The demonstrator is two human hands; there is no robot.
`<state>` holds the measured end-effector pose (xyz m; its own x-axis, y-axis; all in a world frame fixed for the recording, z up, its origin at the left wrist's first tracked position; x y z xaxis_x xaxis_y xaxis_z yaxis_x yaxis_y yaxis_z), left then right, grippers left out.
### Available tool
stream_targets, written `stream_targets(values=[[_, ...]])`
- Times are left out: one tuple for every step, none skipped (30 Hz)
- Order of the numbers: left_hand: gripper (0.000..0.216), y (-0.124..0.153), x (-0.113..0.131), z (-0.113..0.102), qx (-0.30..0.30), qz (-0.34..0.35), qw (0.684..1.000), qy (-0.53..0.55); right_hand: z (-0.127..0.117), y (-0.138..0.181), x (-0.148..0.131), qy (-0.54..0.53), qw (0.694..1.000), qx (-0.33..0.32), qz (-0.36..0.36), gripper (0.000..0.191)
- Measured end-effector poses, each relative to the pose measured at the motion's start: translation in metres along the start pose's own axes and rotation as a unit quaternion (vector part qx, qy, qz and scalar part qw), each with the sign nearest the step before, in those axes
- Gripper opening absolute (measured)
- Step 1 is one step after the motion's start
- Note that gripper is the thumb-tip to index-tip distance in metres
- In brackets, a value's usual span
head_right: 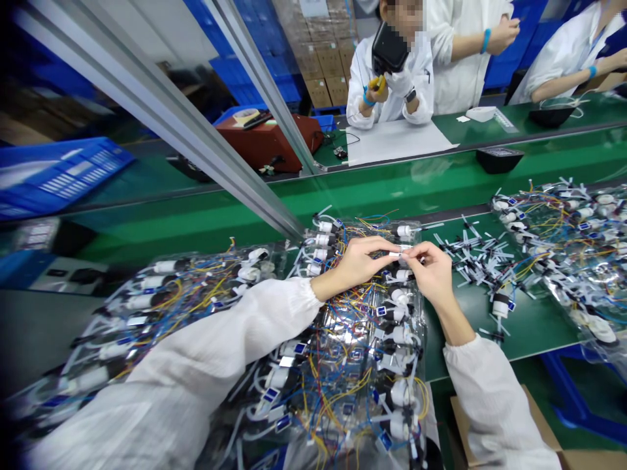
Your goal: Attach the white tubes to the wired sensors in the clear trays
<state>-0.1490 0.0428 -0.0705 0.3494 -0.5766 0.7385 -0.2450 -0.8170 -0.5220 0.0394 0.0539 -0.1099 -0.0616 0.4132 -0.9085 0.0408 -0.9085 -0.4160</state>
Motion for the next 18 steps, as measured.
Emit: stream_targets(values=[[0.012, 0.0001, 0.0, -0.0001, 0.0, 0.0, 1.0, 0.001, 0.0, -0.0002, -0.0005, 0.002, 1.0, 0.001, -0.001, 0.015], [0.012, 0.0003, 0.0, -0.0003, 0.0, -0.001, 1.0, 0.001, 0.0001, -0.0005, -0.001, 0.002, 1.0, 0.001, -0.003, 0.015], [0.012, 0.0004, 0.0001, -0.0004, 0.001, -0.002, 1.0, 0.001, 0.0002, -0.0007, -0.0014, 0.001, 1.0, 0.001, -0.003, 0.016], [0.012, 0.0006, 0.0002, -0.0006, 0.002, -0.004, 1.0, 0.001, 0.0004, -0.0009, -0.0017, -0.001, 1.0, 0.001, -0.002, 0.017], [0.013, 0.0009, 0.0004, -0.0007, 0.002, -0.006, 1.0, 0.001, 0.0006, -0.0011, -0.002, -0.004, 1.0, 0.001, -0.001, 0.018], [0.013, 0.0011, 0.0006, -0.0008, 0.002, -0.008, 1.0, 0.002, 0.0008, -0.0012, -0.0022, -0.006, 1.0, -0.001, 0.0, 0.018], [0.013, 0.0014, 0.0008, -0.0008, 0.002, -0.01, 1.0, 0.003, 0.001, -0.0012, -0.0024, -0.007, 1.0, -0.002, 0.001, 0.019], [0.012, 0.0017, 0.001, -0.0008, 0.001, -0.014, 1.0, 0.004, 0.0011, -0.0011, -0.0026, -0.007, 1.0, -0.003, 0.001, 0.019], [0.012, 0.0019, 0.001, -0.0008, 0.002, -0.017, 1.0, 0.004, 0.0011, -0.0009, -0.0028, -0.007, 1.0, -0.003, 0.0, 0.019], [0.012, 0.0021, 0.0011, -0.0009, 0.002, -0.02, 1.0, 0.004, 0.0011, -0.0007, -0.0029, -0.007, 1.0, -0.003, -0.001, 0.019], [0.013, 0.0023, 0.0012, -0.001, 0.003, -0.023, 1.0, 0.004, 0.0011, -0.0005, -0.003, -0.006, 1.0, -0.003, -0.002, 0.019], [0.013, 0.0024, 0.0013, -0.0011, 0.003, -0.024, 1.0, 0.004, 0.0011, -0.0003, -0.0031, -0.005, 1.0, -0.002, -0.001, 0.019], [0.013, 0.0025, 0.0015, -0.0011, 0.003, -0.026, 1.0, 0.003, 0.0011, -0.0001, -0.0032, -0.004, 1.0, -0.002, -0.001, 0.019], [0.013, 0.0025, 0.0016, -0.0011, 0.003, -0.027, 1.0, 0.002, 0.0012, 0.0, -0.0034, -0.004, 1.0, -0.003, 0.0, 0.019], [0.012, 0.0026, 0.0017, -0.0011, 0.002, -0.028, 1.0, 0.0, 0.0013, 0.0, -0.0037, -0.005, 1.0, -0.003, 0.0, 0.019], [0.012, 0.0027, 0.0016, -0.001, 0.001, -0.029, 1.0, -0.002, 0.0013, 0.0, -0.0039, -0.006, 1.0, -0.003, -0.001, 0.019], [0.012, 0.0029, 0.0015, -0.001, 0.001, -0.029, 1.0, -0.004, 0.0014, -0.0001, -0.0041, -0.008, 1.0, -0.004, -0.003, 0.019], [0.012, 0.0031, 0.0014, -0.0009, 0.001, -0.027, 1.0, -0.006, 0.0014, -0.0002, -0.0042, -0.008, 1.0, -0.006, -0.004, 0.019]])
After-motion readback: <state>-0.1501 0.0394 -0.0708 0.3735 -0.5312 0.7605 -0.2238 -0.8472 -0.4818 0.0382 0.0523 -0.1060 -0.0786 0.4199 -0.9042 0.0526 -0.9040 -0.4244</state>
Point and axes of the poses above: each hand's wrist, its own y-axis away from the middle knuckle, its own z-axis out of the palm, x = y × z, the point moved 3 cm from there along -y, towards the middle knuckle, and after that the axes turned 6 degrees about -z, right-handed, at the moved point
